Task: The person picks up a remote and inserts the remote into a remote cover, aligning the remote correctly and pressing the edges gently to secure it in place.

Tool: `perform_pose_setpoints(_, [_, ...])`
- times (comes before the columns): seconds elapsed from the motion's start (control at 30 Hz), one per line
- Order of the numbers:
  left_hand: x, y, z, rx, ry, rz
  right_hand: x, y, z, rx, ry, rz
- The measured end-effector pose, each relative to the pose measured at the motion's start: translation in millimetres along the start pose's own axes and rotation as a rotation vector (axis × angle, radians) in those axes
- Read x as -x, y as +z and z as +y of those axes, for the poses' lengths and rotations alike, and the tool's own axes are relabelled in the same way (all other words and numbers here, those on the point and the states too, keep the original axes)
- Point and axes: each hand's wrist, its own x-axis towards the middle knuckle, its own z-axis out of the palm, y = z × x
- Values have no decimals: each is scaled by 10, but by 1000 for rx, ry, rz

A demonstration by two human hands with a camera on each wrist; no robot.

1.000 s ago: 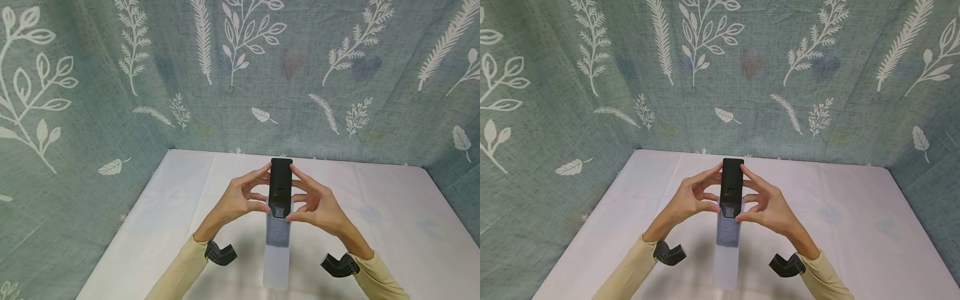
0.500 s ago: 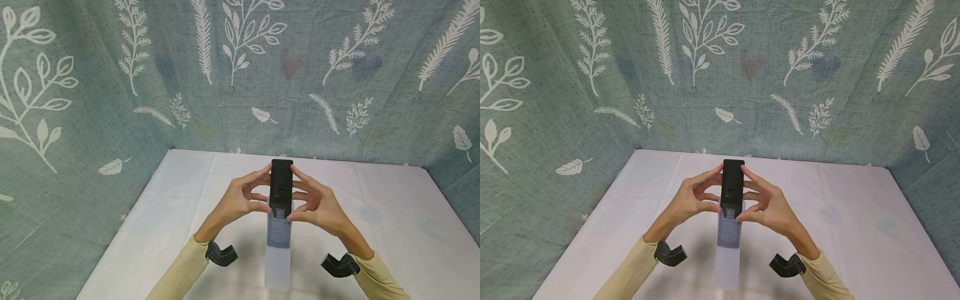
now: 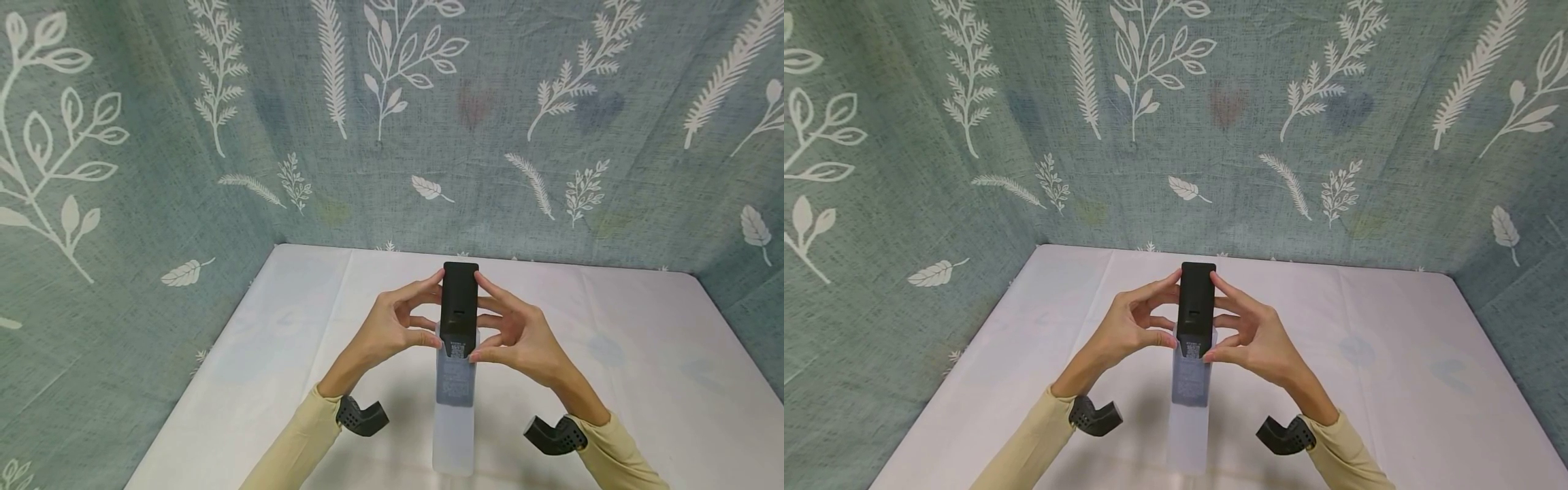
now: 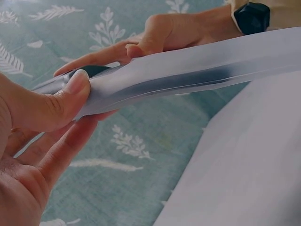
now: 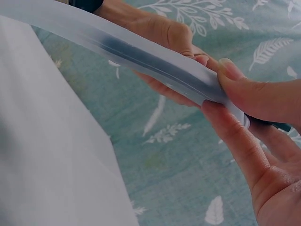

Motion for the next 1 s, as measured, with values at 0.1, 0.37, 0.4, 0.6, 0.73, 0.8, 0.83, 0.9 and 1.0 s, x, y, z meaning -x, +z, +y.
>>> perform_pose_setpoints(0.1, [2,1,10,-7,1,0,0,-3,14,27,-20,1])
perform_pose_setpoints(0.37, [12,2,21,-13,5,-1,-5,-14,37,162,-84,-3])
perform_pose_setpoints(0.4, [14,1,18,-16,7,-1,-4,-12,34,159,-75,-5])
perform_pose_setpoints(0.6, [24,-11,-4,-16,10,0,4,1,0,135,-1,-23])
perform_pose_setpoints(0.73, [27,-16,-22,-7,7,-1,6,10,-5,149,-7,-56])
perform_pose_setpoints(0.8, [27,-19,-32,-5,5,-2,8,15,1,156,-22,-78])
perform_pose_setpoints(0.83, [28,-19,-36,-6,3,-1,8,19,4,160,-21,-83])
perform_pose_setpoints(0.9, [29,-20,-46,-2,-2,2,7,25,11,166,-21,-97])
perform_pose_setpoints(1.0, [25,-17,-63,14,0,-1,5,34,17,156,6,-99])
